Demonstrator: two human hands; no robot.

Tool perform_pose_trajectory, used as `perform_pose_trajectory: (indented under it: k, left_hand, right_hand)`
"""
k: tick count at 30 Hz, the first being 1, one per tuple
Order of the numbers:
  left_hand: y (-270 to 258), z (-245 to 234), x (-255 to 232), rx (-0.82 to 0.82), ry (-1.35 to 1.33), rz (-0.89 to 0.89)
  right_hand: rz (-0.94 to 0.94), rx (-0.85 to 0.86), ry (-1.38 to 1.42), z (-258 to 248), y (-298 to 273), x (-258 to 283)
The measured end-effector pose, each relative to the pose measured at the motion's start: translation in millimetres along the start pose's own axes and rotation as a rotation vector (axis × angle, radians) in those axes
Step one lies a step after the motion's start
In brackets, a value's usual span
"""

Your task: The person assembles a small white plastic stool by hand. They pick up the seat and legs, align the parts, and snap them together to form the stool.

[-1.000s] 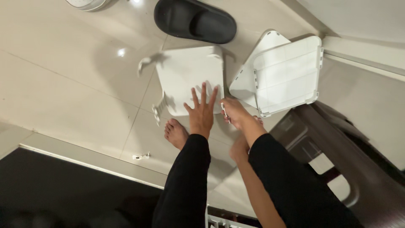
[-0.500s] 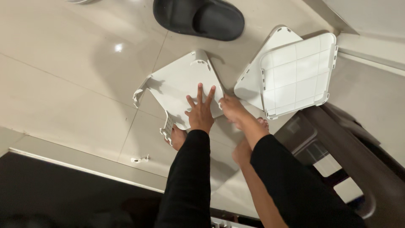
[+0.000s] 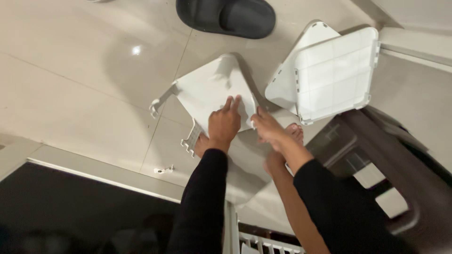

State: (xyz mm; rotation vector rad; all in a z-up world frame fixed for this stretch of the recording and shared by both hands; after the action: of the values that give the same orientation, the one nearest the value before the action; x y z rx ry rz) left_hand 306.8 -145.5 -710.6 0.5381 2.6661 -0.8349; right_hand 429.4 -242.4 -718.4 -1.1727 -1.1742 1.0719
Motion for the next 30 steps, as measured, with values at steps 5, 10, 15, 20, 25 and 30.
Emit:
perform_pose_trajectory:
  k: [5, 10, 15, 20, 25, 30]
  left_hand:
    - [-84.7, -92.3, -43.7, -0.219, -0.231, 0.068]
    - [-193.2, -239.6, -125.6, -0.327, -0.294, 0.166]
    - [-227.9, -387.0, -151.7, -0.538, -0.133, 0.107]
    - [-253.4, -447.5, -177.7, -0.552, 0.035, 0.174]
    - [-277.4, -464.4, -193.4, -0.281, -0.141, 0.134]
    - [-312.1, -525.6, -241.7, -0.525, -0.065, 0.271]
  right_hand:
    - [-0.185, -0.112, -0.365, 0.6, -77.5, -3.1]
    - [-0.891, -0.234, -0.531, 8.5, -215.3, 46.7]
    - [-0.883, -0.146, -0.655, 18.6, -362.5, 61.3]
    - [-0.793, -0.088, -0.743, 21.1, -489.5, 64.1]
    - [-0.929, -0.418, -0.937, 8.7, -603.2, 101.8]
    - [-0.878, -0.704, -0.936, 8.3, -682.2, 130.2]
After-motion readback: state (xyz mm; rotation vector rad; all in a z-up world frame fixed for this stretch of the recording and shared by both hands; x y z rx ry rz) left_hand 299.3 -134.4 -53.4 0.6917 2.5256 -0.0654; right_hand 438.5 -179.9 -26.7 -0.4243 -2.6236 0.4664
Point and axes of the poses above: each hand's wrist, its own y-axis towards the middle knuckle, its own z-axis out of the palm, x = y × z, the point moved 9 cm from there along y, towards the middle knuckle, and after that the axes turned 2 degrees about y, right-handed, at the moved point
